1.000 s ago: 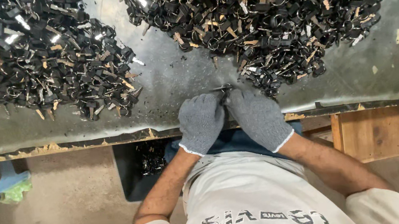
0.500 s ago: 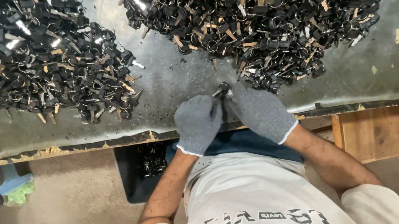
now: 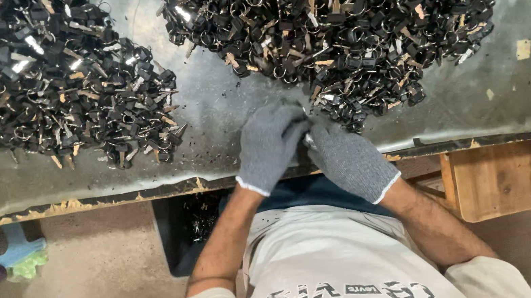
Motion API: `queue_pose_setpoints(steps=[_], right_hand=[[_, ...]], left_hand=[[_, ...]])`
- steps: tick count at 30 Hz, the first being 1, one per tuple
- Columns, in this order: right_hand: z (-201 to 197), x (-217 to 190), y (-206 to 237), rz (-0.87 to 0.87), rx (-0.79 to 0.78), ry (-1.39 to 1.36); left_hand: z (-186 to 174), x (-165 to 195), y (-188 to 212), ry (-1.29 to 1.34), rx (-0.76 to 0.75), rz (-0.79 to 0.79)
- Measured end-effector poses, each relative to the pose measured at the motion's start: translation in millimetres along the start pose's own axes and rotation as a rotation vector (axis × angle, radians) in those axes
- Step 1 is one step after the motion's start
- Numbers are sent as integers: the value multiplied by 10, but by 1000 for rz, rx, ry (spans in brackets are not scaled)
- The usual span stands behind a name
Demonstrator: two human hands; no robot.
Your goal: The person, wearing gray work gloves, picks small black metal clips one at a time from large piles on a workbench, briefly handles and checks each piece, and drops it into a bin below the bench. The person continues this repetitive pick-and-drop handling across the piles throughout the episode.
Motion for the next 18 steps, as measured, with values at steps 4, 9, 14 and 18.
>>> queue_pose_setpoints(steps=[4, 9, 14, 18], right_hand=[[109, 257, 43, 276, -31, -65], [144, 23, -47, 123, -45, -72], [19, -159, -161, 18, 125, -88], [270, -96, -215, 208, -112, 276]], left_hand=[[32, -155, 268, -109, -21, -101], [120, -543, 377, -169, -150, -348], [66, -329, 374, -197, 0, -51], [147, -291, 387, -231, -45, 39]])
Point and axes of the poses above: each hand's wrist, its own y-axis away from the middle knuckle, its own z-axis out of the palm, x = y × z, the point moved 10 cm from there along -y, towards the middle knuckle, and after that the axes turned 7 degrees about -y, right-handed, at the moved point
